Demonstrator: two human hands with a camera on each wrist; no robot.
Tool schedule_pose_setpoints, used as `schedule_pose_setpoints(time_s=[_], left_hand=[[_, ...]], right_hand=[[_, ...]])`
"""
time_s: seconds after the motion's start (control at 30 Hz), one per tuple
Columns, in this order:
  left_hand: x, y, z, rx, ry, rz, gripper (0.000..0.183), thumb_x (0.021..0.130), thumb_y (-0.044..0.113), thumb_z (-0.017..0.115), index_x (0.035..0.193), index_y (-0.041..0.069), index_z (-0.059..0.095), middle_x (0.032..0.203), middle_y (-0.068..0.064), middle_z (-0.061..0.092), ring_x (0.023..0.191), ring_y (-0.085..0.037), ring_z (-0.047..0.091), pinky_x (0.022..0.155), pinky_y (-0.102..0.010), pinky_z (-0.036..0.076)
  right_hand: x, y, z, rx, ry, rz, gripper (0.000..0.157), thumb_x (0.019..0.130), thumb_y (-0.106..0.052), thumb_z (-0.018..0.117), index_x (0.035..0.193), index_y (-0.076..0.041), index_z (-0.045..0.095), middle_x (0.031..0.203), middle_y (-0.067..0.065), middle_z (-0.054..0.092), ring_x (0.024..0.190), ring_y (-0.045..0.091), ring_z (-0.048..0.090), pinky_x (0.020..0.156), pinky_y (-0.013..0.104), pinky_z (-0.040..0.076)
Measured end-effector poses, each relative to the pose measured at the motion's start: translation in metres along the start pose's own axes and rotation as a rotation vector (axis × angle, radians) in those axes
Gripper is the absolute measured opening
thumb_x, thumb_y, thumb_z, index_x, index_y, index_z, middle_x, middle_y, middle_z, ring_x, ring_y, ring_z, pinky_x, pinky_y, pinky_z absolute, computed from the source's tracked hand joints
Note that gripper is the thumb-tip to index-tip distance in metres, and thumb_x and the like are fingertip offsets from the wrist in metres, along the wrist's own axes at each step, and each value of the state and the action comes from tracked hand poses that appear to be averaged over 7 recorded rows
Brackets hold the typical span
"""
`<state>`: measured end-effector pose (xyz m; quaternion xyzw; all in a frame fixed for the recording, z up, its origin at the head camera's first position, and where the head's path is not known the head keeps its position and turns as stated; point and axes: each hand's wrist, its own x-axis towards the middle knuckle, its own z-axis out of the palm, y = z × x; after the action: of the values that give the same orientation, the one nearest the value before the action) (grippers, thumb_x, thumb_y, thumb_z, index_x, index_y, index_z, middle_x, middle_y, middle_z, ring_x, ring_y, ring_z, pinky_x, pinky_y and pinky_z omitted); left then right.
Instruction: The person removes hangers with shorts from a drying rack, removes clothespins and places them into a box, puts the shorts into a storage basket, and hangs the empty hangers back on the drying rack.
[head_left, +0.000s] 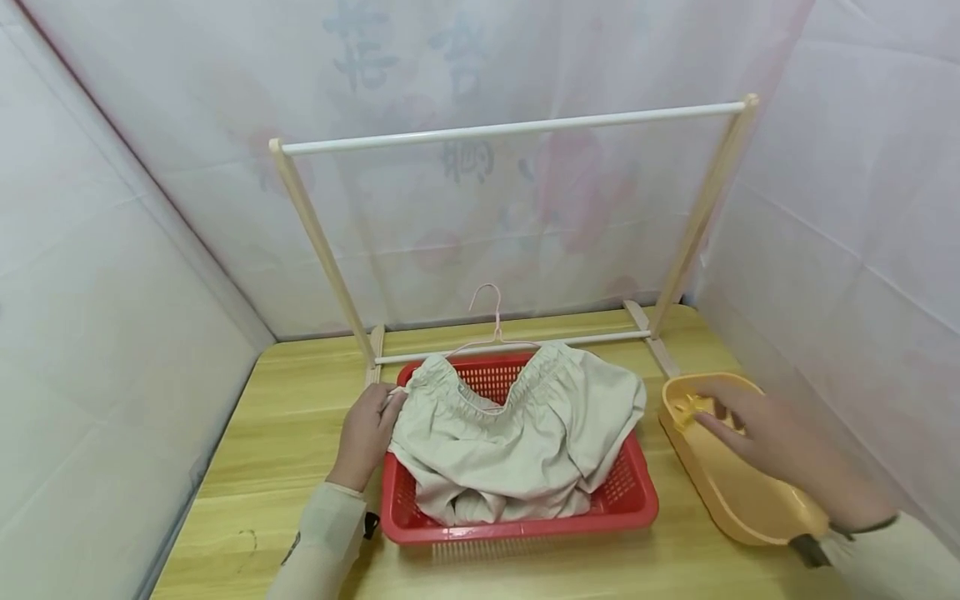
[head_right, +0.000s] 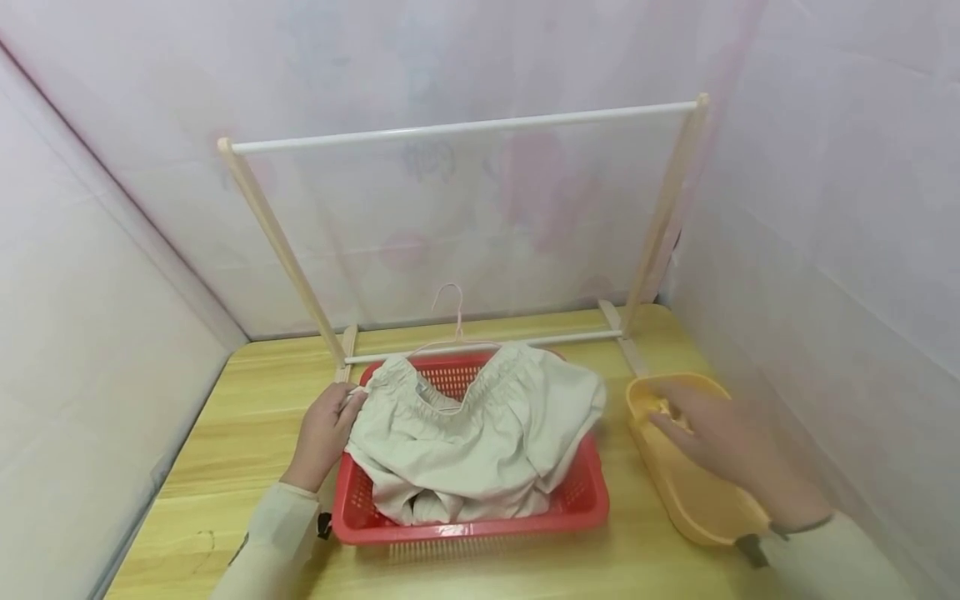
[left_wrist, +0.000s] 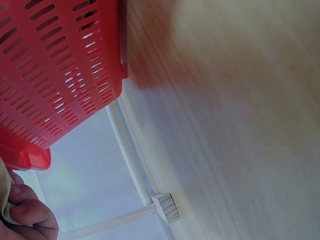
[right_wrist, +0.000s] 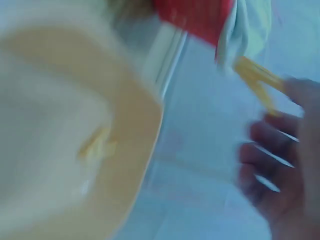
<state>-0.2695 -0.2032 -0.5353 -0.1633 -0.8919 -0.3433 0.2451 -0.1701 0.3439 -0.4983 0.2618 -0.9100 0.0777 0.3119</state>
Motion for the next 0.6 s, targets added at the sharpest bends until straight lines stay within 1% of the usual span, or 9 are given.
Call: schedule_pose_setpoints(time_s=[0.07,0.17,0.2,0.27,0.33,0.4,0.47,0.53,0.6], left_hand=[[0.001,0.001,0.000,-0.002,-0.001,-0.004,0.023,0.105,0.028,0.063,0.111,0.007,0.070,0.102,-0.009,0.068,0.098,-0.030,0.067,0.090,-0.052,0.054],[0.002,0.001,-0.001,-0.009,-0.004,-0.013,0.023,0.105,0.030,0.062,0.111,0.008,0.070,0.102,-0.009,0.068,0.099,-0.030,0.067,0.091,-0.051,0.054],[0.003,0.001,-0.001,-0.008,-0.004,-0.013,0.024,0.105,0.030,0.062,0.111,0.009,0.070,0.103,-0.008,0.068,0.099,-0.030,0.067,0.091,-0.051,0.054],[0.004,0.001,-0.001,-0.011,0.000,-0.011,0.024,0.106,0.031,0.061,0.111,0.009,0.070,0.104,-0.008,0.068,0.100,-0.030,0.067,0.092,-0.051,0.053],[0.005,0.001,-0.001,-0.011,0.004,-0.004,0.025,0.106,0.031,0.061,0.112,0.009,0.070,0.105,-0.009,0.069,0.101,-0.030,0.067,0.092,-0.051,0.053],[0.004,0.001,0.000,-0.007,0.003,-0.004,0.025,0.106,0.031,0.060,0.112,0.008,0.069,0.105,-0.009,0.069,0.101,-0.030,0.067,0.092,-0.051,0.053],[0.003,0.000,0.000,-0.008,0.004,-0.009,0.025,0.106,0.031,0.060,0.111,0.008,0.069,0.105,-0.008,0.069,0.101,-0.029,0.067,0.092,-0.051,0.053],[0.002,0.000,0.000,-0.009,0.004,-0.016,0.024,0.106,0.031,0.060,0.111,0.009,0.069,0.105,-0.008,0.069,0.101,-0.029,0.067,0.092,-0.051,0.053],[0.000,-0.001,0.000,-0.013,0.005,-0.018,0.024,0.106,0.030,0.061,0.111,0.009,0.069,0.106,-0.008,0.069,0.101,-0.029,0.067,0.091,-0.051,0.053]], right_hand=[[-0.014,0.013,-0.007,-0.014,-0.093,0.047,0.031,0.084,-0.019,0.084,0.110,-0.010,0.069,0.071,-0.020,0.047,0.059,-0.006,0.038,0.051,0.022,0.035],[-0.028,0.029,-0.015,0.011,-0.221,0.118,0.019,0.090,-0.015,0.079,0.105,-0.008,0.070,0.065,-0.022,0.040,0.056,-0.008,0.031,0.050,0.023,0.032],[-0.031,0.033,-0.017,0.029,-0.262,0.145,0.017,0.091,-0.013,0.078,0.104,-0.006,0.070,0.063,-0.020,0.040,0.055,-0.006,0.030,0.050,0.023,0.032],[-0.031,0.041,-0.022,0.049,-0.354,0.209,0.013,0.092,-0.012,0.076,0.100,-0.003,0.071,0.066,-0.016,0.049,0.054,-0.003,0.031,0.052,0.024,0.033],[-0.029,0.047,-0.025,0.048,-0.442,0.286,0.021,0.096,-0.013,0.072,0.103,0.006,0.069,0.069,-0.009,0.054,0.056,0.000,0.036,0.054,0.026,0.037],[-0.025,0.049,-0.023,0.031,-0.486,0.330,0.031,0.098,-0.015,0.070,0.110,0.013,0.065,0.071,-0.004,0.057,0.057,0.004,0.039,0.055,0.028,0.039],[-0.020,0.048,-0.018,-0.003,-0.463,0.338,0.043,0.099,-0.020,0.069,0.119,0.018,0.061,0.069,-0.004,0.054,0.056,0.005,0.041,0.054,0.029,0.040],[-0.013,0.037,-0.010,-0.017,-0.407,0.352,0.048,0.102,-0.025,0.066,0.126,0.015,0.059,0.068,-0.005,0.053,0.054,0.006,0.042,0.051,0.028,0.039],[-0.004,0.020,0.000,-0.002,-0.292,0.357,0.045,0.101,-0.026,0.066,0.126,0.011,0.061,0.071,-0.001,0.058,0.055,0.010,0.048,0.050,0.030,0.041]])
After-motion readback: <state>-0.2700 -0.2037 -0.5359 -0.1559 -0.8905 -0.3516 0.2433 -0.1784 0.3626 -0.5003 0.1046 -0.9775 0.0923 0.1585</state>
